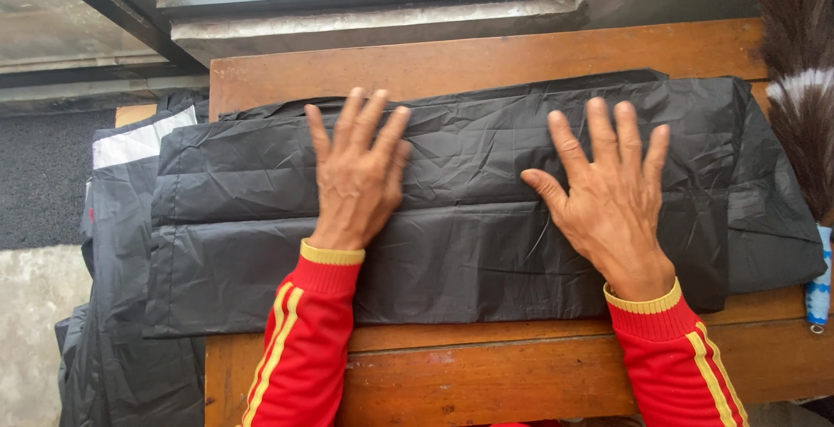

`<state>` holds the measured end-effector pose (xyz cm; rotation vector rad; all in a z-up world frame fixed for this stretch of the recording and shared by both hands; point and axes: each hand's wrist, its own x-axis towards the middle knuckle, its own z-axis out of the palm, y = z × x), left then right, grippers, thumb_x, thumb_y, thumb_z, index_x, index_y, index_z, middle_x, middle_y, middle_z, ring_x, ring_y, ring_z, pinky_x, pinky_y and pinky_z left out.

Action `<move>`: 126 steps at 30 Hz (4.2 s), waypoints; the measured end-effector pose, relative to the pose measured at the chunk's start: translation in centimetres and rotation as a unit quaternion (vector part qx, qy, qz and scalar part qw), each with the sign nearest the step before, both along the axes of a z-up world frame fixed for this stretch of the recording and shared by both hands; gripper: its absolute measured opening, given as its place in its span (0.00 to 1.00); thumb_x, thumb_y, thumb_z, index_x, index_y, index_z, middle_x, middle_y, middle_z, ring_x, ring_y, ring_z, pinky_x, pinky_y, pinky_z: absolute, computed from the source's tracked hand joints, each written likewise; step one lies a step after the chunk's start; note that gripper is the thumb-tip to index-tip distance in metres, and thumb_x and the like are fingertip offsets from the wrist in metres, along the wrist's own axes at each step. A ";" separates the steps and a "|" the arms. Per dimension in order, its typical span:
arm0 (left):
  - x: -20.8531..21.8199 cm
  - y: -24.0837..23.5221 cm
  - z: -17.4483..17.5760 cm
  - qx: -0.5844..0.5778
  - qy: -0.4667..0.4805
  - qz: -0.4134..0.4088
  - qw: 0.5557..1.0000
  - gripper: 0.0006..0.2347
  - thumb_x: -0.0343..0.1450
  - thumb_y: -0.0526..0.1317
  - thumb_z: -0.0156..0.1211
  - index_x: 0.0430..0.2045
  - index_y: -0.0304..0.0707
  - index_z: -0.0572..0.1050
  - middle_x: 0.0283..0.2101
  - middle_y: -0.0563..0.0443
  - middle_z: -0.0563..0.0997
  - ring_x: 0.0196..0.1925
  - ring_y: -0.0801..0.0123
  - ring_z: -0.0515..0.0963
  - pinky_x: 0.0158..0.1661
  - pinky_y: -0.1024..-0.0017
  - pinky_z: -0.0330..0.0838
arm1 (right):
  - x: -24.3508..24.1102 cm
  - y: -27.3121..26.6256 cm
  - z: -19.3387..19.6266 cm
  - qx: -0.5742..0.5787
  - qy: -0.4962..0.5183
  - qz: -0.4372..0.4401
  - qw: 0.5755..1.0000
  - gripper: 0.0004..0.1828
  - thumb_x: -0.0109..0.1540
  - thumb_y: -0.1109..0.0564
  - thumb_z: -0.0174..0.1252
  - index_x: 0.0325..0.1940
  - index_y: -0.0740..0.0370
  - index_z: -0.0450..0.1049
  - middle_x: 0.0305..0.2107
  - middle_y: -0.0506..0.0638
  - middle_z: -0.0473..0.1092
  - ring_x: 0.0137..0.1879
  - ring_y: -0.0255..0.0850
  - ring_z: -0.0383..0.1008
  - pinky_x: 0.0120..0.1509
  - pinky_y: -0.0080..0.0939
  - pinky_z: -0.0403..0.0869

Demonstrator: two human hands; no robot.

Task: The person uses a feather duster to clean a small black pouch with red accents, brushing it thoroughly on all sides. They then place the pouch into a plastic crate. Next, they pick up a larger black bag, smooth it out on the table, and brush its surface with the duster.

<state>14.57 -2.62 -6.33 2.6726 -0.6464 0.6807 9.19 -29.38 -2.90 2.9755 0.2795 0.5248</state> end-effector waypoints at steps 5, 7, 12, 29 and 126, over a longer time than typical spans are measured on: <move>-2.1 -3.5 0.7 0.038 0.079 -0.086 0.992 0.23 0.73 0.58 0.44 0.62 0.54 0.64 0.67 0.47 0.61 0.70 0.53 0.55 0.65 0.43 0.35 | 0.4 0.5 -0.4 0.082 0.085 0.015 0.993 0.36 0.64 0.32 0.38 0.71 0.51 0.57 0.66 0.64 0.52 0.70 0.63 0.52 0.67 0.72 0.52; -2.0 -2.8 0.2 0.060 0.075 -0.085 0.992 0.24 0.73 0.59 0.45 0.62 0.55 0.63 0.67 0.48 0.61 0.70 0.54 0.56 0.65 0.44 0.37 | 0.5 -0.6 0.3 0.101 0.118 0.018 0.988 0.36 0.64 0.32 0.38 0.70 0.51 0.57 0.67 0.63 0.52 0.71 0.61 0.49 0.68 0.71 0.50; -1.7 -0.1 0.3 0.096 0.093 -0.086 0.987 0.25 0.72 0.59 0.45 0.64 0.56 0.61 0.69 0.50 0.59 0.72 0.56 0.53 0.66 0.46 0.37 | -0.3 -5.6 0.8 0.035 0.093 -0.006 0.995 0.35 0.62 0.31 0.41 0.68 0.48 0.63 0.65 0.61 0.57 0.70 0.61 0.52 0.65 0.75 0.51; -3.3 -10.1 3.5 0.091 0.104 -0.100 0.985 0.25 0.73 0.58 0.45 0.65 0.52 0.59 0.70 0.44 0.54 0.72 0.51 0.49 0.66 0.43 0.36 | -1.4 -4.4 -1.3 0.173 0.076 -0.012 0.982 0.32 0.67 0.36 0.38 0.72 0.49 0.54 0.69 0.60 0.48 0.73 0.62 0.47 0.70 0.71 0.50; 2.0 -6.6 -0.2 0.060 0.115 -0.014 0.991 0.25 0.73 0.56 0.42 0.61 0.42 0.63 0.65 0.41 0.62 0.68 0.45 0.56 0.60 0.35 0.41 | -2.0 -5.7 0.7 -0.003 0.063 -0.075 0.995 0.36 0.62 0.32 0.44 0.61 0.63 0.66 0.59 0.63 0.64 0.68 0.58 0.58 0.68 0.69 0.51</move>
